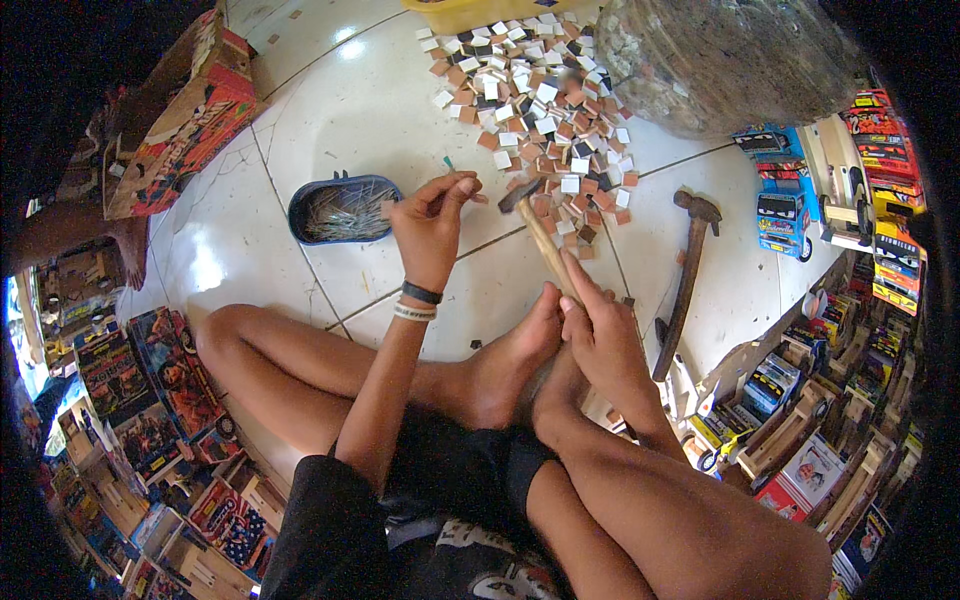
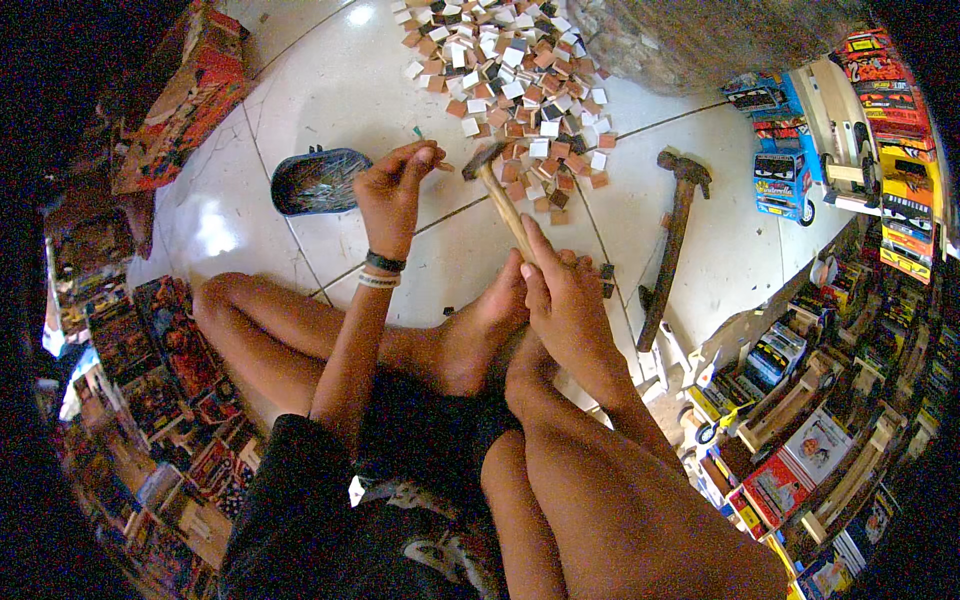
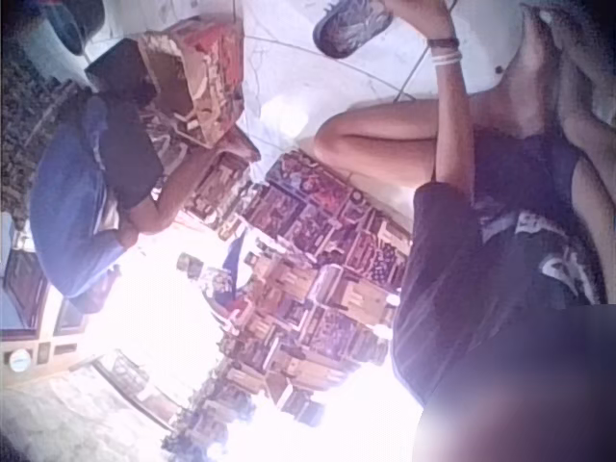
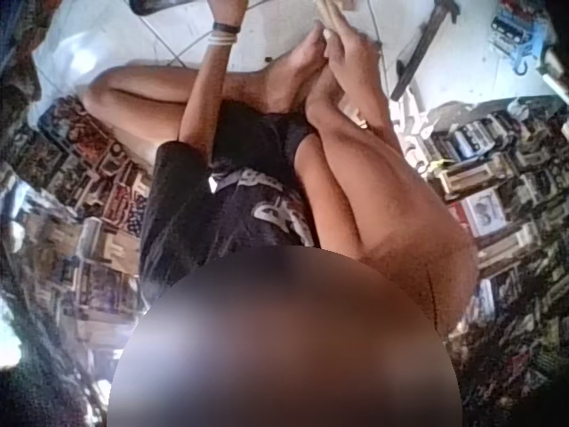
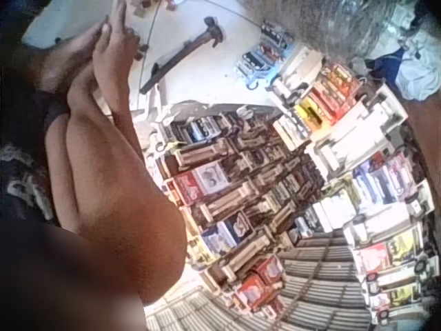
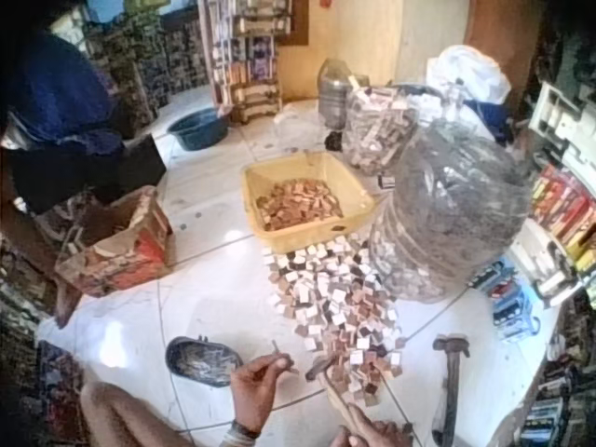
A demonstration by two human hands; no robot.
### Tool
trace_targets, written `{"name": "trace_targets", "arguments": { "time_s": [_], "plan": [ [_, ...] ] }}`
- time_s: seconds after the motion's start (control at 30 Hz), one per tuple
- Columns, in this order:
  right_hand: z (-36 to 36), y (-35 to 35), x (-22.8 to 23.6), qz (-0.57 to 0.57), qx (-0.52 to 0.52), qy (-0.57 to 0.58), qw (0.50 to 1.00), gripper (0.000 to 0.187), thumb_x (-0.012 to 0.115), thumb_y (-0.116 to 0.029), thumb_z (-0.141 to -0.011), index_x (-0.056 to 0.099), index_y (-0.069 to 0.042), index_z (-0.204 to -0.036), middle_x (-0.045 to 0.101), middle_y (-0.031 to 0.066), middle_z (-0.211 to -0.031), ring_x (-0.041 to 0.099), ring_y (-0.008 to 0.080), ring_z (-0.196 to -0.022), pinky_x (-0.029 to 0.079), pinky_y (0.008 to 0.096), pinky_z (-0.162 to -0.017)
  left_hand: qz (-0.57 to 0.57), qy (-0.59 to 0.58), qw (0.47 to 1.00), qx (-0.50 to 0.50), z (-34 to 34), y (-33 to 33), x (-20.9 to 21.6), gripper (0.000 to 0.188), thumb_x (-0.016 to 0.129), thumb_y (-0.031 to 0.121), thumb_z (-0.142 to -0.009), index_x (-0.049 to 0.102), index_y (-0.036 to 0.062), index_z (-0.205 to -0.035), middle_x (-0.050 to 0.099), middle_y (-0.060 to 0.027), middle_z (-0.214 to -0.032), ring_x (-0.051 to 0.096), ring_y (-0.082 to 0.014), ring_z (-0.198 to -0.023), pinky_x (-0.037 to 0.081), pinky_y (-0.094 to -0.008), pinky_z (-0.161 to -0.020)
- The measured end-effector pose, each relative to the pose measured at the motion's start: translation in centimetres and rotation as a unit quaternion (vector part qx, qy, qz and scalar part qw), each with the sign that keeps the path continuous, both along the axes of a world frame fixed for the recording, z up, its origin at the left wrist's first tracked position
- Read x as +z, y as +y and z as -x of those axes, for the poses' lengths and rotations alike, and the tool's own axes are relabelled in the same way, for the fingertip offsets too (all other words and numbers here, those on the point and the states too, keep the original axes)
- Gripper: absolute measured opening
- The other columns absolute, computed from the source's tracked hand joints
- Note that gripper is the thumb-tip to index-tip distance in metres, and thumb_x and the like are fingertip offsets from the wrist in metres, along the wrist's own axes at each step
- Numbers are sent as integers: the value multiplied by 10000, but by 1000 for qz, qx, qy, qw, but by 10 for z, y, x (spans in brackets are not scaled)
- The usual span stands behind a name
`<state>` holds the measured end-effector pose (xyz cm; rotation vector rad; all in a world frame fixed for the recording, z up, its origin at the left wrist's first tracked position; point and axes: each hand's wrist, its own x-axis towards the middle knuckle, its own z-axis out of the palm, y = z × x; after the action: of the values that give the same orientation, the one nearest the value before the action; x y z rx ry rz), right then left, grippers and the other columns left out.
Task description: The person sits on the floor and repeatedly picks up small rectangular blocks, inserts a thin wire into each, and uses a hammer to tap the wire into place. The person works one at a time, placing finished units into a pile on the floor.
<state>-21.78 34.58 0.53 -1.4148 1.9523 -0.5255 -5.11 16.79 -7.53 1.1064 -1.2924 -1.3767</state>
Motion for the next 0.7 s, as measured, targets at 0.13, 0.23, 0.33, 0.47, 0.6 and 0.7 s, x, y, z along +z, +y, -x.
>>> {"name": "trace_targets", "arguments": {
  "time_s": [0.13,0.23,0.33,0.47,0.6,0.7],
  "plan": [
    [1,7,-4,-54,35,40,997,531,571,-97,-1034,482,-89,-1558,670,225,-1093,680,350,-970,509,474,-915,-125,74,989,6,-4,5,35,258,722,149,-1012,740,-88,-1113,778,-165,-986,771,-235,-907,646,-364,-839],
    [1,-5,1,52,18,28,998,441,628,-172,-1010,583,-32,-1427,660,255,-1089,627,425,-1008,496,520,-895,-163,71,984,-10,-5,12,64,264,726,179,-1013,739,-66,-1110,777,-155,-978,773,-235,-901,649,-369,-837],
    [-2,-29,10,162,-28,-65,984,381,627,-218,-1044,610,7,-1351,691,228,-1101,672,355,-913,540,473,-827,-185,78,979,-32,-2,23,86,257,724,198,-1015,744,-46,-1091,779,-142,-978,773,-230,-891,647,-363,-830],
    [-12,-51,23,39,-119,-396,909,306,585,-275,-1094,655,-9,-1229,722,108,-989,630,151,-738,514,305,-655,-201,82,975,-46,0,38,102,240,714,197,-1022,746,-29,-1095,779,-129,-984,765,-215,-881,639,-357,-836],
    [-17,-57,32,11,-105,-457,883,304,563,-316,-1110,675,-35,-1082,667,4,-836,534,48,-680,439,220,-593,-198,97,973,-63,-6,45,104,207,700,170,-1028,743,-18,-1104,775,-117,-991,750,-197,-898,629,-353,-846],
    [-18,-54,38,5,-93,-478,873,318,530,-319,-1125,622,-51,-979,584,-16,-788,456,38,-652,375,211,-581,-178,126,971,-100,-14,43,101,172,701,147,-1022,729,-6,-1096,766,-117,-996,741,-198,-911,614,-355,-860]
  ]
}}
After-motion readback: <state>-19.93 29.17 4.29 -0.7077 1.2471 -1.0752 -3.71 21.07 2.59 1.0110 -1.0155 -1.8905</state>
